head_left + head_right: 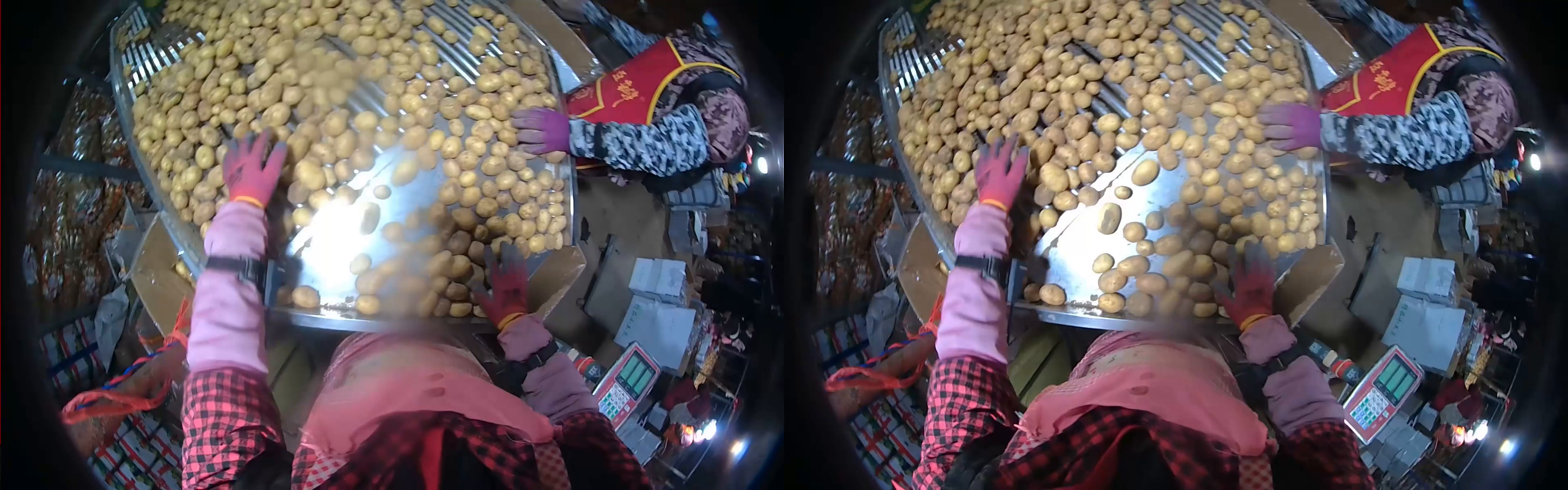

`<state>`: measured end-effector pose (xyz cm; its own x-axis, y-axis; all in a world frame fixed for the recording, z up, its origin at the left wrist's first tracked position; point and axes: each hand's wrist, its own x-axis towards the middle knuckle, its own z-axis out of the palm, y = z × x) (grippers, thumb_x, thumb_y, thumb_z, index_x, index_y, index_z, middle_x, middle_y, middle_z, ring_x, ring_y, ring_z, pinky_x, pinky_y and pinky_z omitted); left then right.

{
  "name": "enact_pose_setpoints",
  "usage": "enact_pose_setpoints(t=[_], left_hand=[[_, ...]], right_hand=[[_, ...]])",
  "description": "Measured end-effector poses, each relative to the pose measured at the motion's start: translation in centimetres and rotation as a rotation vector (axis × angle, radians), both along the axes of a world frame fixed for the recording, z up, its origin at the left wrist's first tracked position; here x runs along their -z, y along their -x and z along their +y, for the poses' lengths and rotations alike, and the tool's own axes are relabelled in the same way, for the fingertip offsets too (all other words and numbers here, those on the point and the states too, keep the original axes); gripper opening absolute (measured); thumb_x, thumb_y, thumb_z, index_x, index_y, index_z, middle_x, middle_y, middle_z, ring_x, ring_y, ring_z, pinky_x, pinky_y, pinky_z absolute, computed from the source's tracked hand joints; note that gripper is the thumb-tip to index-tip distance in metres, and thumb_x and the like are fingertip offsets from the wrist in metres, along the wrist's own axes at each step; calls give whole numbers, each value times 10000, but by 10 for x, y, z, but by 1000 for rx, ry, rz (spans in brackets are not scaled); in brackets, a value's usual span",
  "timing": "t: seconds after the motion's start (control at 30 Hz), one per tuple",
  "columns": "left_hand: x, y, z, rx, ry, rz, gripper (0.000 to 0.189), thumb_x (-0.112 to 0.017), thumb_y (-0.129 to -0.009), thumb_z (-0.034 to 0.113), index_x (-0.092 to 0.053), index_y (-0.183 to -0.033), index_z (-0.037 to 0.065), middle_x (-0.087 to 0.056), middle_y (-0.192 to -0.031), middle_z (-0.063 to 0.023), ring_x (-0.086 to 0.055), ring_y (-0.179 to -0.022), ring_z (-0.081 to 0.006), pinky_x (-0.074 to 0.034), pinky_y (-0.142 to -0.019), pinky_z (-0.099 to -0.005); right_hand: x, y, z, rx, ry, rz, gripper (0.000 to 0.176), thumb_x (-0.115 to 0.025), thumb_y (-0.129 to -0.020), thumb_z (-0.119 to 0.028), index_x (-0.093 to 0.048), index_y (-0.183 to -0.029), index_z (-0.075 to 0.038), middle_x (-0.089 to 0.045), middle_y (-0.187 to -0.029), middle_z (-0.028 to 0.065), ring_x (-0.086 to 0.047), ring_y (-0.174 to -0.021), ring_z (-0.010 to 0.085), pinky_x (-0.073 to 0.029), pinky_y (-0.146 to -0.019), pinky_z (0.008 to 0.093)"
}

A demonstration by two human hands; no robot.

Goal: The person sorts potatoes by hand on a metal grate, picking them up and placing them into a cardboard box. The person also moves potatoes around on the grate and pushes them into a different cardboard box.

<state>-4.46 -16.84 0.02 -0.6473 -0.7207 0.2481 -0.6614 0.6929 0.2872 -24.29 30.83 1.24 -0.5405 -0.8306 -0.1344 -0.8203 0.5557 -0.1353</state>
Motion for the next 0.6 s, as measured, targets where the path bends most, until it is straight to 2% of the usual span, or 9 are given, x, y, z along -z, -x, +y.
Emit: enact_pose_setpoints(t=[0.07, 0.1, 0.17, 0.2, 0.27, 0.33, 0.43, 0.5, 0.6], left_hand=[[6, 39, 8, 58, -57, -119, 677, -616, -867, 593, -555, -1431, 223, -462, -1506, -222, -357, -1428, -439, -221, -1184, -590], [-11, 53, 29, 54, -125, -184, 758, -656, -810, 616, -529, -1449, 226, -440, -1519, -212, -371, -1428, -431, -202, -1183, -612], [-22, 53, 67, 331, -51, -50, 720, -711, -787, 545, -565, -1415, 225, -464, -1489, -212, -472, -1300, -448, -302, -1129, -590], [-25, 45, 91, 487, -48, -10, 704, -734, -782, 508, -574, -1406, 225, -463, -1486, -213, -501, -1247, -453, -339, -1102, -585], [-12, 16, 136, 534, -148, 128, 675, -767, -756, 379, -599, -1381, 189, -449, -1493, -230, -504, -1248, -455, -375, -1089, -539], [-15, -18, 170, 635, -339, -68, 618, -752, -771, 352, -618, -1350, 181, -430, -1513, -202, -467, -1273, -464, -374, -1085, -560], [-33, -81, 196, 621, -336, -117, 612, -738, -777, 344, -612, -1356, 191, -439, -1504, -185, -395, -1307, -519, -331, -1093, -630], [-42, -120, 192, 644, -290, -253, 658, -736, -767, 390, -587, -1380, 205, -434, -1497, -190, -388, -1317, -515, -282, -1112, -660], [-55, -144, 180, 659, -301, -346, 684, -713, -780, 404, -551, -1417, 214, -441, -1478, -189, -387, -1326, -498, -267, -1126, -651]], right_hand=[[-5, -7, 9, 62, -158, 30, 881, -663, -829, -550, -349, -1565, -181, -302, -1587, 207, -280, -1456, 448, -232, -1170, 593], [-10, -6, 11, 63, -246, 22, 899, -645, -839, -578, -322, -1579, -181, -275, -1602, 212, -265, -1464, 452, -222, -1172, 595], [-18, 1, 16, 86, -339, -73, 925, -632, -839, -603, -301, -1588, -172, -224, -1626, 215, -231, -1481, 454, -211, -1177, 600], [-19, 0, 16, 93, -377, -131, 939, -625, -839, -616, -291, -1593, -167, -199, -1638, 217, -213, -1490, 455, -205, -1179, 602], [-9, 3, 19, 28, -365, -73, 969, -621, -840, -628, -259, -1602, -150, -170, -1652, 213, -175, -1505, 454, -173, -1192, 602], [0, 8, 20, 6, -310, -34, 991, -617, -840, -639, -245, -1604, -130, -145, -1663, 209, -137, -1518, 453, -138, -1204, 603], [14, 6, 12, 9, -215, -38, 1009, -616, -835, -653, -250, -1597, -100, -128, -1671, 204, -95, -1531, 451, -90, -1215, 605], [12, 9, 3, 25, -199, -28, 1022, -619, -829, -659, -255, -1593, -85, -136, -1670, 201, -85, -1537, 443, -67, -1217, 609], [29, 15, -2, 92, -437, 27, 1040, -640, -814, -659, -256, -1593, -87, -181, -1657, 207, -110, -1534, 432, -56, -1221, 607]])
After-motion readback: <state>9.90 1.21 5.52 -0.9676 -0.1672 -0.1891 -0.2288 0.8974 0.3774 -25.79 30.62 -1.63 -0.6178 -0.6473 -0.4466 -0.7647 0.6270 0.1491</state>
